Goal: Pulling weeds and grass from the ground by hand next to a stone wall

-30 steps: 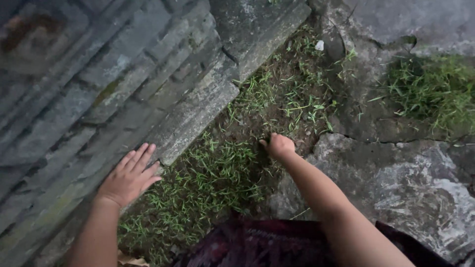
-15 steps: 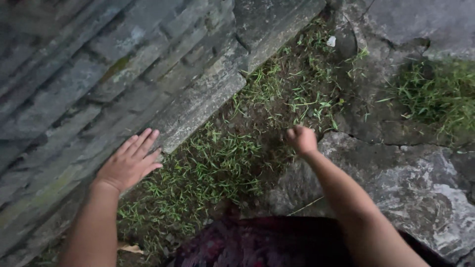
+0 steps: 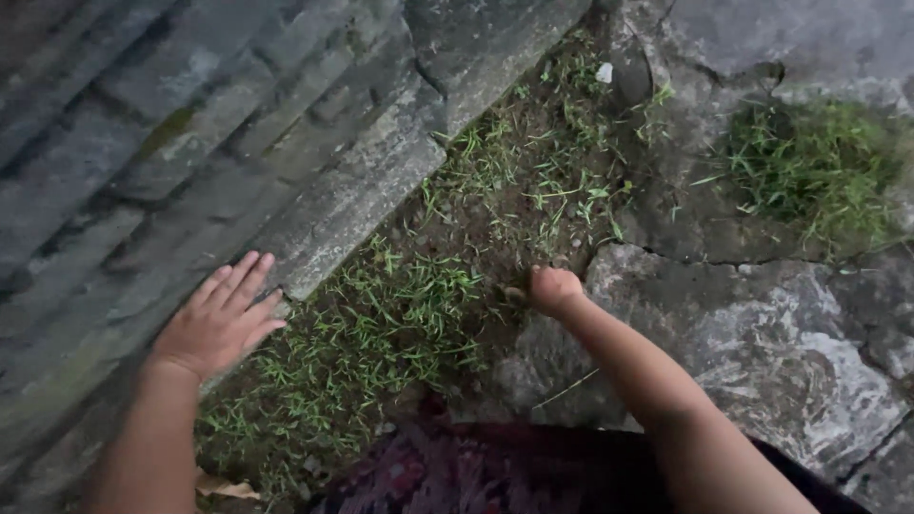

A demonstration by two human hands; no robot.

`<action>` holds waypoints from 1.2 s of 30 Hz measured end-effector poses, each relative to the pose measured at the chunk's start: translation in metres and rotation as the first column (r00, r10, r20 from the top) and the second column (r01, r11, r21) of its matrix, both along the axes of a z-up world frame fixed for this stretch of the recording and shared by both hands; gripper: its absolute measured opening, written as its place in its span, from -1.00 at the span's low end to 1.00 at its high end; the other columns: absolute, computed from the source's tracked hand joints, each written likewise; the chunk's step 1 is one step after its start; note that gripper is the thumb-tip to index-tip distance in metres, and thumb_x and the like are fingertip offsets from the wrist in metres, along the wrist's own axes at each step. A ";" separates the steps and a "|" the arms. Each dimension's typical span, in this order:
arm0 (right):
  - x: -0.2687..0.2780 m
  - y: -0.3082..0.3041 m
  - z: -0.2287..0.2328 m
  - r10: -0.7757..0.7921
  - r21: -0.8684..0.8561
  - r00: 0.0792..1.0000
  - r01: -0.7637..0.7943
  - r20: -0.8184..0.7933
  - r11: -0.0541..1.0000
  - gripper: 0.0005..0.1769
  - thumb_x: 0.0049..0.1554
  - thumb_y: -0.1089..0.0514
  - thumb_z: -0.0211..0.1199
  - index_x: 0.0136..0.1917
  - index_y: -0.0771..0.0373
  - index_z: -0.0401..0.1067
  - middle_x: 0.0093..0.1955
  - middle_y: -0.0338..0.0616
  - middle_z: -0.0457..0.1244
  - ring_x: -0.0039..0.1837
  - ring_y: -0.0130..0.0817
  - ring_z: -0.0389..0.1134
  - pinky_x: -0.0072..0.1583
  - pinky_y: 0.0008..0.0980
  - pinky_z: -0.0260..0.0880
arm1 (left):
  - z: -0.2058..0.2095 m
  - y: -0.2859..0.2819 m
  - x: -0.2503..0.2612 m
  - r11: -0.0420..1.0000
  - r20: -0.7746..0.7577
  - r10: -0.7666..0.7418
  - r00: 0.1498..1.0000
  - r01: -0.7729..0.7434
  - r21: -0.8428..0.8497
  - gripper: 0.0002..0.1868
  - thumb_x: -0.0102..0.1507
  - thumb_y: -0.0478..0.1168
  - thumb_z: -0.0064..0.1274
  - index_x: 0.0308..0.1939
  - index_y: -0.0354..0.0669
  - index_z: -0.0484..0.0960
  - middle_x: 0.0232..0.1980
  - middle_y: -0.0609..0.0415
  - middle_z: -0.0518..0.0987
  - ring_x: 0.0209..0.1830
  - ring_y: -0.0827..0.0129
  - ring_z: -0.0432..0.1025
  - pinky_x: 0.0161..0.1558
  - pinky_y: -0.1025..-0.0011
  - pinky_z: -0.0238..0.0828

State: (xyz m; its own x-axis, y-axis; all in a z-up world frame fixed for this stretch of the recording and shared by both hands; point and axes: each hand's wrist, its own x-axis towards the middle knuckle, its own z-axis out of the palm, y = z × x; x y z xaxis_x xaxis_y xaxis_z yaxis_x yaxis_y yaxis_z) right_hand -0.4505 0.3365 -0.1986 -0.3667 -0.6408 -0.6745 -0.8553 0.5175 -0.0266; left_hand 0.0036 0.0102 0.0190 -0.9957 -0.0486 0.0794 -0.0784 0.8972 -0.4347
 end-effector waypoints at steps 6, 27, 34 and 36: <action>-0.018 0.006 -0.045 -0.037 -0.129 0.977 0.065 0.210 0.990 -0.63 0.13 -0.17 0.23 0.04 0.05 0.62 0.01 -0.01 0.46 0.09 0.00 0.50 0.11 -0.05 0.46 | 0.006 0.001 -0.003 0.999 0.031 -0.020 0.999 0.022 -0.042 -0.45 0.31 0.41 -0.20 0.19 0.41 0.64 0.65 -0.04 0.25 0.66 0.15 0.13 0.62 0.20 -0.12; -0.042 0.011 0.042 -0.060 0.158 0.992 0.042 0.110 0.987 -0.38 0.26 -0.34 -0.01 -0.05 0.20 0.58 0.02 0.01 0.45 0.07 0.00 0.50 0.05 -0.09 0.51 | -0.002 0.001 -0.002 1.000 0.000 0.013 1.000 -0.013 -0.004 -0.46 0.26 0.40 -0.04 0.16 0.33 0.68 0.64 0.03 0.27 0.63 0.25 0.21 0.58 0.26 0.08; -0.022 0.003 0.078 0.162 0.166 0.974 -0.188 0.155 0.968 -0.51 0.26 -0.28 -0.05 0.19 -0.05 0.54 0.13 -0.08 0.43 0.15 -0.02 0.48 0.07 -0.06 0.52 | -0.003 0.001 -0.001 0.999 0.004 -0.006 1.000 0.006 -0.045 -0.43 0.26 0.43 -0.07 0.19 0.34 0.65 0.63 0.01 0.29 0.62 0.23 0.24 0.58 0.27 0.07; -0.013 -0.007 0.107 0.184 0.256 0.968 -0.224 0.169 0.941 -0.04 0.14 -0.69 -0.47 0.50 -0.21 0.27 0.30 -0.13 0.36 0.31 -0.10 0.42 0.21 -0.07 0.48 | -0.006 -0.002 -0.001 1.000 0.013 -0.013 1.000 0.013 -0.010 -0.44 0.26 0.41 -0.08 0.18 0.34 0.67 0.64 -0.05 0.27 0.64 0.17 0.20 0.59 0.24 0.02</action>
